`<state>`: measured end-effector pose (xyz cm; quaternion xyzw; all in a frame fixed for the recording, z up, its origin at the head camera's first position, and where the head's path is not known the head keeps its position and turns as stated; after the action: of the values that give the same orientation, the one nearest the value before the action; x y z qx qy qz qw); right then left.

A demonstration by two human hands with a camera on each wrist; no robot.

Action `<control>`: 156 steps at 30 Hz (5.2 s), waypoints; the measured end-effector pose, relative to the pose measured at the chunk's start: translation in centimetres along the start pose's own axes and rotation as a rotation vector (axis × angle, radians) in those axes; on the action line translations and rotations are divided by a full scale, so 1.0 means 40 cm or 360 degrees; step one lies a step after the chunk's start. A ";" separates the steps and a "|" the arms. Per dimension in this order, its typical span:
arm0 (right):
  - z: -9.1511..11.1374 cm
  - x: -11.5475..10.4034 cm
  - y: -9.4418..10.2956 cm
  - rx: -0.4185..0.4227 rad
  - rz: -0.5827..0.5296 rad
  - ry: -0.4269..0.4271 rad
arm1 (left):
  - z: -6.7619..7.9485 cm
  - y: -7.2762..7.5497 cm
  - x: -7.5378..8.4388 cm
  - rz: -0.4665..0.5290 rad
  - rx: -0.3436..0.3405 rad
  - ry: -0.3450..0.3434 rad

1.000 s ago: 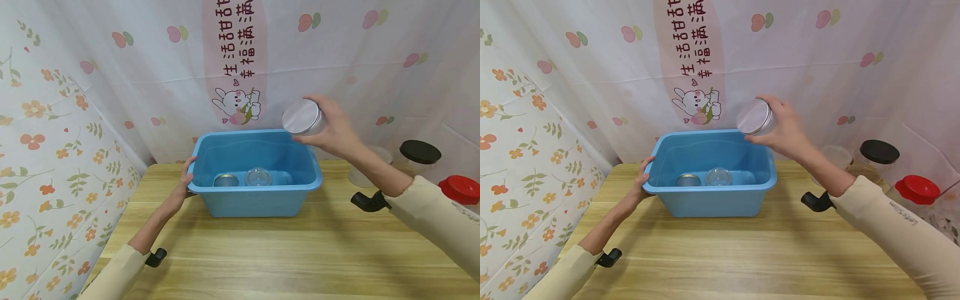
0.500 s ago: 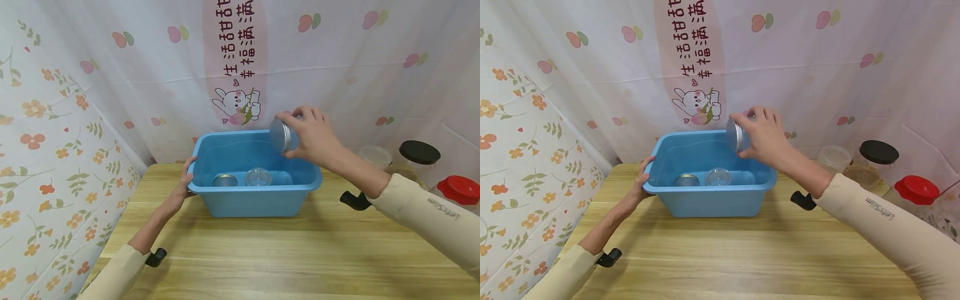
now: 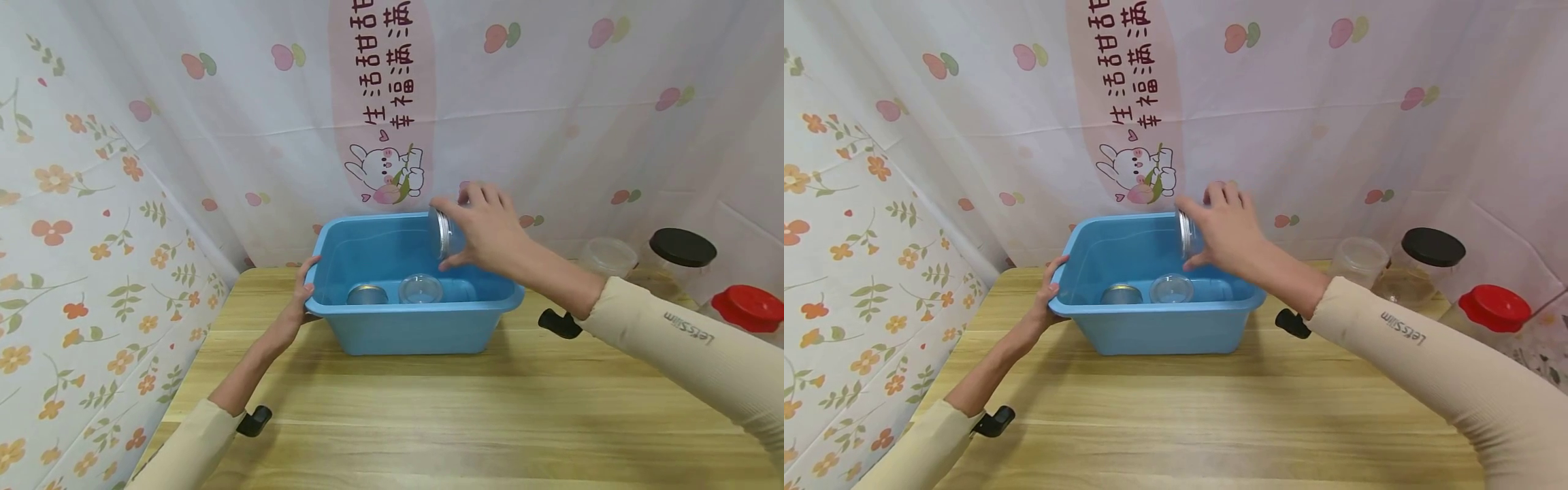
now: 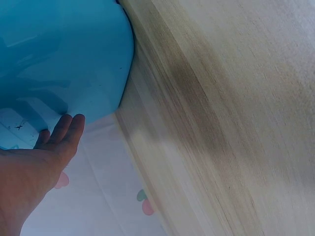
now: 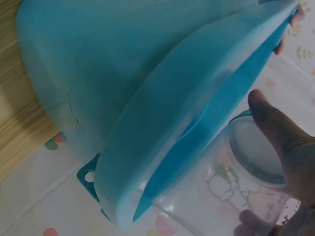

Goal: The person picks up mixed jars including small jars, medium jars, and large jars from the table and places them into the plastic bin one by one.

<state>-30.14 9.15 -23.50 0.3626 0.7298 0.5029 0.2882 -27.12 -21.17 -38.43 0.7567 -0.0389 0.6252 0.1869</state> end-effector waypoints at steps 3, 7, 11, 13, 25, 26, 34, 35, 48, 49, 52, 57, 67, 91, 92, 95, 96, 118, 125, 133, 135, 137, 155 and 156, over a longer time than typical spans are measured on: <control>0.003 -0.003 -0.002 -0.0028 -0.0031 0.0022 | 0.000 -0.001 0.001 0.0003 0.0002 -0.0002; 0.009 0.009 0.010 -0.0071 -0.0152 -0.0005 | 0.001 -0.002 0.003 0.0014 -0.0002 -0.0008; 0.027 0.052 0.030 -0.0096 -0.0293 -0.0051 | 0.001 -0.002 0.003 0.0007 -0.0005 -0.0011; 0.041 0.081 0.035 -0.0100 -0.0356 -0.0058 | 0.001 -0.003 0.004 -0.0002 -0.0007 -0.0010; 0.124 0.222 0.039 -0.0165 -0.0575 -0.0162 | 0.001 -0.001 0.001 -0.0002 -0.0008 -0.0031; 0.127 0.230 0.042 -0.0165 -0.0571 -0.0168 | 0.002 -0.001 0.002 -0.0002 -0.0007 -0.0032; 0.150 0.287 0.055 -0.0188 -0.0540 -0.0249 | 0.001 0.000 -0.001 -0.0007 -0.0004 -0.0033; 0.153 0.294 0.056 -0.0188 -0.0535 -0.0255 | 0.001 0.000 -0.002 -0.0004 -0.0004 -0.0029; 0.212 0.378 0.049 -0.0116 -0.0623 -0.0350 | 0.004 -0.001 0.006 -0.0020 -0.0012 -0.0057; 0.218 0.388 0.047 -0.0111 -0.0636 -0.0373 | 0.004 -0.001 0.006 -0.0021 -0.0010 -0.0055; 0.240 0.424 0.040 -0.0101 -0.0630 -0.0453 | 0.004 -0.003 0.007 -0.0020 -0.0014 -0.0054; 0.277 0.489 0.046 -0.0097 -0.0679 -0.0559 | 0.002 -0.006 0.007 -0.0003 -0.0018 -0.0031; 0.328 0.572 0.064 -0.0094 -0.0787 -0.0615 | 0.005 0.001 -0.001 0.0032 0.0006 -0.0020; 0.439 0.602 -0.060 0.0081 -0.0812 -0.0856 | 0.003 0.000 -0.005 0.0024 -0.0002 -0.0001; 0.441 0.602 -0.064 0.0082 -0.0810 -0.0866 | 0.003 0.000 -0.005 0.0023 -0.0001 -0.0002; 0.444 0.601 -0.074 0.0092 -0.0803 -0.0879 | 0.002 0.001 -0.005 0.0028 -0.0008 -0.0014; 0.445 0.601 -0.076 0.0094 -0.0798 -0.0882 | 0.002 0.001 -0.004 0.0032 -0.0012 -0.0015; 0.463 0.630 -0.130 0.0173 -0.0940 -0.0937 | 0.001 0.000 -0.006 0.0024 0.0001 0.0005; 0.465 0.641 -0.149 0.0155 -0.1016 -0.0974 | 0.001 -0.001 -0.005 0.0006 0.0008 0.0003; 0.472 0.649 -0.175 0.0174 -0.1088 -0.1015 | 0.001 -0.002 -0.002 0.0010 0.0001 -0.0002; 0.473 0.651 -0.182 0.0176 -0.1113 -0.1030 | 0.000 -0.002 -0.002 0.0015 0.0002 -0.0003; 0.473 0.653 -0.190 0.0177 -0.1150 -0.1037 | 0.001 -0.001 -0.002 0.0025 0.0001 -0.0010; 0.475 0.668 -0.249 0.0349 -0.1307 -0.0988 | 0.001 0.000 -0.005 0.0033 0.0002 -0.0015; 0.476 0.666 -0.249 0.0371 -0.1350 -0.0964 | 0.001 0.000 -0.005 0.0031 0.0000 -0.0014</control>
<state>-32.79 38.65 -40.62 0.1943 0.7474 0.1307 0.6218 -27.14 -21.21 -38.63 0.7591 -0.0471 0.6236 0.1807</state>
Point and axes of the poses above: each hand's wrist, its own z-axis away from the middle knuckle, its own y-axis out of the back of the hand, x = y × z, the point moved 7 cm from there along -z, towards the middle knuckle, and after that the axes turned 1 degree about y, right-handed, at the moved point
